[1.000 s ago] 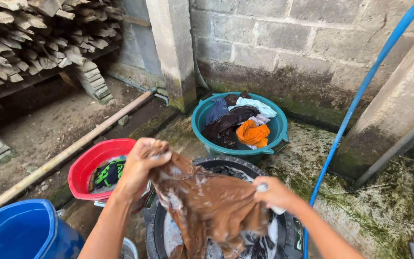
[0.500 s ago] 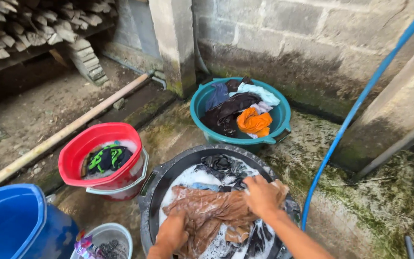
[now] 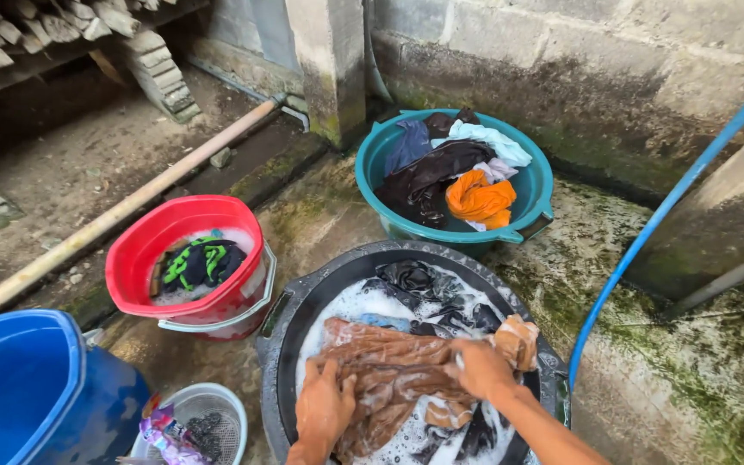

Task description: Washing various clothing items by hand in a basin with water and soap.

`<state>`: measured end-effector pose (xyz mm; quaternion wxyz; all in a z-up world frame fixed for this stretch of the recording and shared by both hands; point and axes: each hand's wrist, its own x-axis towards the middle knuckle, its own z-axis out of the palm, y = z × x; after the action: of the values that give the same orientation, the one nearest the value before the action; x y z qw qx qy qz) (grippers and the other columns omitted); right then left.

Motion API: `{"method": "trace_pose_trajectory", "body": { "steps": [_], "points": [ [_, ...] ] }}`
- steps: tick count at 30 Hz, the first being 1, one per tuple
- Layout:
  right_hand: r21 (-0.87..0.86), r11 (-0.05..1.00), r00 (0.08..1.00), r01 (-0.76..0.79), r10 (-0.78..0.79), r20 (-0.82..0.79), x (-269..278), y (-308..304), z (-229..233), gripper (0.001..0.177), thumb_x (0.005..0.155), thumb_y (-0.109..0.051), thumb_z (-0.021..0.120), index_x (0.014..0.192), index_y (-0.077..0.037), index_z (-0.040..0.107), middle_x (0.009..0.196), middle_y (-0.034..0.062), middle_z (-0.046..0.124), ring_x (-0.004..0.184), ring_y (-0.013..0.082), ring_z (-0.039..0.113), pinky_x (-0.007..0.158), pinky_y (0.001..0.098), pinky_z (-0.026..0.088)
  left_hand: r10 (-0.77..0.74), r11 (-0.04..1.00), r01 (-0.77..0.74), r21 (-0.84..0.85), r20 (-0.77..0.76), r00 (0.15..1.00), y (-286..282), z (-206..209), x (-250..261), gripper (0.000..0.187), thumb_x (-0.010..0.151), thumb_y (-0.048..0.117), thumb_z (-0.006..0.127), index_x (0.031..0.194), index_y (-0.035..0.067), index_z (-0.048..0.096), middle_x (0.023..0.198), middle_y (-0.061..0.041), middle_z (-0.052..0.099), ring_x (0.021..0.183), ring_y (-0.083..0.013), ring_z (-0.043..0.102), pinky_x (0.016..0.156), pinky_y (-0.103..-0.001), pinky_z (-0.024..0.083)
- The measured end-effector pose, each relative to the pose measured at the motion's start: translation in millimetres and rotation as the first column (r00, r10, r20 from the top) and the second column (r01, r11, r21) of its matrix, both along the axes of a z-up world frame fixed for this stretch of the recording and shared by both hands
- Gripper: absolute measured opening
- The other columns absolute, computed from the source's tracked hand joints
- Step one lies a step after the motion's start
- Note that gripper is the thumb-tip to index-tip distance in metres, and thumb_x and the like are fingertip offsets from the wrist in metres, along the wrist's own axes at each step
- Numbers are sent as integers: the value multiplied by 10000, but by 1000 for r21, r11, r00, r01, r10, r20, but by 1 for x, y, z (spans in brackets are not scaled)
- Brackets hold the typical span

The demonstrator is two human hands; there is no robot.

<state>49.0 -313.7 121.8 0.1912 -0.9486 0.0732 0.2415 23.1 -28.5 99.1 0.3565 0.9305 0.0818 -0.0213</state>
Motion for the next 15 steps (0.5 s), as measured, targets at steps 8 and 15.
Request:
{"method": "trace_pose_trajectory", "body": {
  "steps": [8, 15],
  "points": [
    [33, 989, 885, -147, 116, 451, -5, 13, -88, 765, 893, -277, 709, 1522, -75, 324, 1424, 273, 441, 1276, 427, 508, 1028, 459, 452, -225, 947, 194, -257, -97, 969, 6, -47, 3, 438, 725, 28, 686, 1121, 96, 514, 1027, -170, 675, 1025, -406, 651, 910, -457, 526],
    [-323, 946, 907, -24, 156, 390, -58, 34, -87, 705, 929, -458, 600, 1582, -318, 372, 1126, 134, 544, 1002, 326, 551, 811, 475, 492, -588, 793, 604, 82, -154, 794, 10, -40, 0, 532, 623, -8, 726, 1131, 104, 616, 1279, -192, 560, 1204, -432, 524, 957, -471, 475]
  ]
}}
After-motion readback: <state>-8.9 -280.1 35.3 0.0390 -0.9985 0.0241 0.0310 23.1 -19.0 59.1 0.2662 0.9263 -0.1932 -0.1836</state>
